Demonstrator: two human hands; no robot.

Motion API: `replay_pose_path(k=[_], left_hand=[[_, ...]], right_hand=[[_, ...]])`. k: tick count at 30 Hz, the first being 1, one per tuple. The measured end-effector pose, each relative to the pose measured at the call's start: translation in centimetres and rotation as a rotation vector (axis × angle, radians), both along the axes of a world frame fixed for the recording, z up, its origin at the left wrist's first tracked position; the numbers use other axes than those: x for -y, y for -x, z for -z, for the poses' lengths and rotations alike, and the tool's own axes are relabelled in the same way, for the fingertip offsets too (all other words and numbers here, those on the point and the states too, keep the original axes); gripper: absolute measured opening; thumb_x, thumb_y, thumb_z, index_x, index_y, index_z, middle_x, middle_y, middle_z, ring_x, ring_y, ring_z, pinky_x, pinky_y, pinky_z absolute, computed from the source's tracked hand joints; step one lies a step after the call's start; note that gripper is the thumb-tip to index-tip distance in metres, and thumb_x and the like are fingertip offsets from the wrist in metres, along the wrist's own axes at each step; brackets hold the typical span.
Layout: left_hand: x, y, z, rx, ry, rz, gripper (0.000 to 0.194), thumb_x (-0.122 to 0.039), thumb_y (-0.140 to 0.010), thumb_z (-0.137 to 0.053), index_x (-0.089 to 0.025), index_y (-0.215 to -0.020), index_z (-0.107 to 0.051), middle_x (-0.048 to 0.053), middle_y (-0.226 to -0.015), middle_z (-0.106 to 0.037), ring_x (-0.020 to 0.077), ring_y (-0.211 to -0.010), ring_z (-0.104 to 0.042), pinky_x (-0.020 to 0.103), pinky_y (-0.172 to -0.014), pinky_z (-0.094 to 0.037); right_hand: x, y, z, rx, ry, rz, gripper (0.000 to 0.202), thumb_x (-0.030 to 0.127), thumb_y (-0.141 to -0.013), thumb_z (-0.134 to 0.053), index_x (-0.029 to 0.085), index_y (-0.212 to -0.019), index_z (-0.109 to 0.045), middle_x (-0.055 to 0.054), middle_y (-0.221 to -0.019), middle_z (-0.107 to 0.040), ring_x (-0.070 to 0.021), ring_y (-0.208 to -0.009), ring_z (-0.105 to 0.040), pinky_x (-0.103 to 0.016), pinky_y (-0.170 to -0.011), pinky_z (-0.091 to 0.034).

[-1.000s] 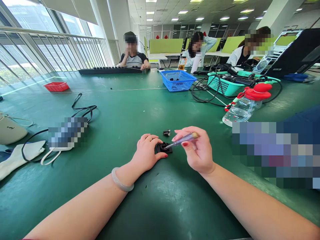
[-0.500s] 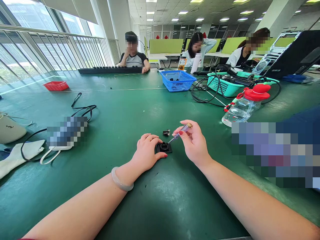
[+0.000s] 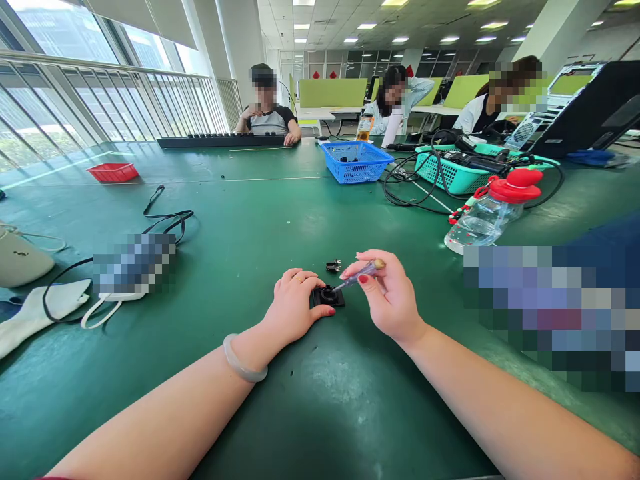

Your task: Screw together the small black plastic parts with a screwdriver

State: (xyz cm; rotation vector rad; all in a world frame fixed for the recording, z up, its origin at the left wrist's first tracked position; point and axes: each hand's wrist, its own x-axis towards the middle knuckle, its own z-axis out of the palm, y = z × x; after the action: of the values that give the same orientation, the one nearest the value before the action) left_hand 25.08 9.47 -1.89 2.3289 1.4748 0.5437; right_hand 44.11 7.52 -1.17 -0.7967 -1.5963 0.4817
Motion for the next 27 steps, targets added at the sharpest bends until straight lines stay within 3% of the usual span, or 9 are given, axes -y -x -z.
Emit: replay_pose_path(k=[4, 10, 17, 19, 22, 27], left_hand=[[0.0, 0.0, 0.0, 0.0, -0.001, 0.01, 0.037, -0.036, -0.076, -0.082, -0.024, -0.108, -0.066, 0.006, -0.127, -0.066, 0.0335, -0.133, -0.045, 0.057, -0.113, -0.036], [0.3, -0.2, -0.8, 0.044, -0.01, 0.058, 0.028, -0.031, -0.087, -0.071, -0.022, -0.112, -0.063, 0.008, -0.12, -0.068, 0.0296, -0.129, -0.049, 0.052, -0.112, -0.038], [0.6, -0.4, -1.6, 0.033, -0.048, -0.035, 0.034, -0.027, -0.097, -0.053, -0.024, -0.13, -0.057, 0.007, -0.123, -0.069, 0.0266, -0.123, -0.055, 0.049, -0.109, -0.041], [0.6, -0.4, -1.6, -0.011, -0.064, -0.11, 0.036, -0.028, -0.099, -0.047, -0.026, -0.134, -0.055, 0.007, -0.125, -0.069, 0.0276, -0.123, -0.055, 0.05, -0.108, -0.041], [0.5, -0.4, -1.7, -0.104, -0.094, -0.192, 0.036, -0.031, -0.101, -0.041, -0.027, -0.132, -0.059, 0.007, -0.123, -0.07, 0.0295, -0.123, -0.055, 0.051, -0.107, -0.039], [0.5, 0.0, -1.5, -0.205, -0.122, -0.206, 0.034, -0.033, -0.099, -0.047, -0.024, -0.128, -0.063, 0.008, -0.124, -0.07, 0.0306, -0.122, -0.055, 0.051, -0.107, -0.04]], right_hand=[[-0.4, -0.1, 0.2, 0.071, 0.075, -0.049, 0.015, 0.029, -0.101, -0.048, 0.027, -0.115, -0.051, -0.003, -0.093, -0.074, -0.018, -0.089, -0.073, -0.039, -0.086, -0.059], [-0.4, -0.3, -0.1, 0.052, 0.051, 0.018, 0.01, 0.03, -0.096, -0.059, 0.026, -0.104, -0.054, -0.002, -0.09, -0.073, -0.0178, -0.087, -0.072, -0.038, -0.086, -0.057], [-1.4, -1.4, -0.8, -0.313, -0.175, 0.234, 0.012, 0.036, -0.097, -0.056, 0.028, -0.099, -0.047, 0.003, -0.085, -0.068, -0.0095, -0.053, -0.056, -0.028, -0.057, -0.051], [-2.2, -1.8, -0.4, -0.27, -0.074, 0.28, 0.015, 0.038, -0.097, -0.057, 0.027, -0.099, -0.047, 0.002, -0.088, -0.069, -0.0106, -0.058, -0.061, -0.03, -0.062, -0.053], [-3.2, -2.0, 0.7, -0.167, 0.098, 0.222, 0.023, 0.047, -0.095, -0.057, 0.026, -0.098, -0.048, -0.002, -0.095, -0.072, -0.0148, -0.07, -0.069, -0.036, -0.072, -0.056], [-4.0, -2.2, 1.6, -0.137, 0.238, 0.193, 0.033, 0.056, -0.091, -0.057, 0.026, -0.097, -0.048, -0.004, -0.1, -0.074, -0.0179, -0.076, -0.072, -0.041, -0.079, -0.055]])
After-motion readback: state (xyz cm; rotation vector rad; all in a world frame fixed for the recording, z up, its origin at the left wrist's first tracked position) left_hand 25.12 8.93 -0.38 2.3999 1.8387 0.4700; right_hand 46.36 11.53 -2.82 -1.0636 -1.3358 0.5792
